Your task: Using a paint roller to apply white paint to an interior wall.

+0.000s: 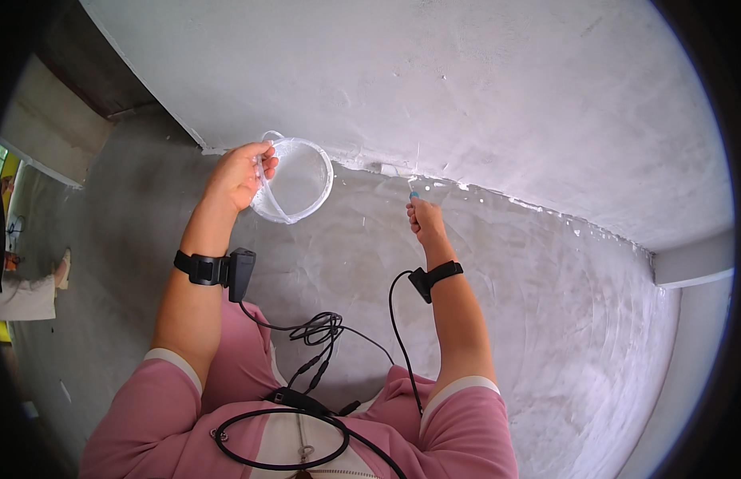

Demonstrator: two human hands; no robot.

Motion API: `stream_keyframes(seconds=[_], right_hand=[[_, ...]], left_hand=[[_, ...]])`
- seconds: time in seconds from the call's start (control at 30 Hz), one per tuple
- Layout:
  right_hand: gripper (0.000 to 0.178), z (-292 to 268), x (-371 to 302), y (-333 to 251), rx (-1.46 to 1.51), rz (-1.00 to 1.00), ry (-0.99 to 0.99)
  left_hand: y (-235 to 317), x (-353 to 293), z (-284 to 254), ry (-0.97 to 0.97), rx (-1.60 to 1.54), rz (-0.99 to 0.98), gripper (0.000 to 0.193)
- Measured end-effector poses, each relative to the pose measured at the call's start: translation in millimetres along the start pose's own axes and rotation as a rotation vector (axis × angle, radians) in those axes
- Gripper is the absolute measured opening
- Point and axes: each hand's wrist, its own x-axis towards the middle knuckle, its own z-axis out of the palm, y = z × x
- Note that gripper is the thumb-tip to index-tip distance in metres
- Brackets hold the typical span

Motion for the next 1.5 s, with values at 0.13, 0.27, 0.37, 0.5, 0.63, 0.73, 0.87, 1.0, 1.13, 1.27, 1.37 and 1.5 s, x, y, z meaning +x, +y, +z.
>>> stream_keyframes(seconds=[0.13,0.27,0.37,0.5,0.63,0.73,0.87,1.0,1.13,1.27,1.37,1.5], right_hand=[[0.022,9.4,-20.2,-28.4,-0.025,-0.014,-0.003],[0.022,17.1,-44.2,-54.4,-0.058,-0.055,-0.032],[0.02,16.2,-40.3,-50.6,-0.032,-0.041,-0.04],[0.019,13.1,-21.5,-34.8,0.045,0.038,-0.024],[0.02,21.3,-26.9,-37.6,0.024,0.024,-0.029],[0.02,26.7,-44.0,-55.2,0.001,0.0,-0.065],[0.021,35.0,-67.6,-68.9,0.063,-0.012,-0.102],[0.022,34.5,-86.7,-83.3,0.125,-0.047,-0.171],[0.023,34.2,-107.6,-96.2,0.162,-0.068,-0.215],[0.024,38.0,-121.7,-101.7,0.176,-0.095,-0.242],[0.025,46.6,-133.5,-104.8,0.176,-0.121,-0.271],[0.025,52.8,-149.9,-108.4,0.242,-0.125,-0.266]], left_hand=[[0.6,0.8,-3.5,-0.016,0.001,0.017,0.014],[-0.8,6.9,-9.0,0.035,-0.017,0.025,0.014],[-4.2,9.8,-9.0,0.026,-0.036,0.028,0.014],[-3.2,9.4,-5.7,0.037,-0.041,0.01,0.013],[-7.5,5.1,-1.3,0.015,0.04,-0.056,0.014],[-20.3,5.6,3.6,-0.07,0.13,-0.097,0.015],[-38.7,13.2,8.2,-0.08,0.159,-0.211,0.015],[-45.2,20.7,12.8,-0.125,0.108,-0.271,0.013],[-43.8,23.9,16.1,-0.144,0.118,-0.273,0.012],[-48.3,22.6,21.9,-0.104,0.135,-0.29,0.015],[-63.5,25.0,23.9,-0.081,0.145,-0.314,0.015],[-85.7,27.6,30.2,-0.131,0.138,-0.394,0.012]])
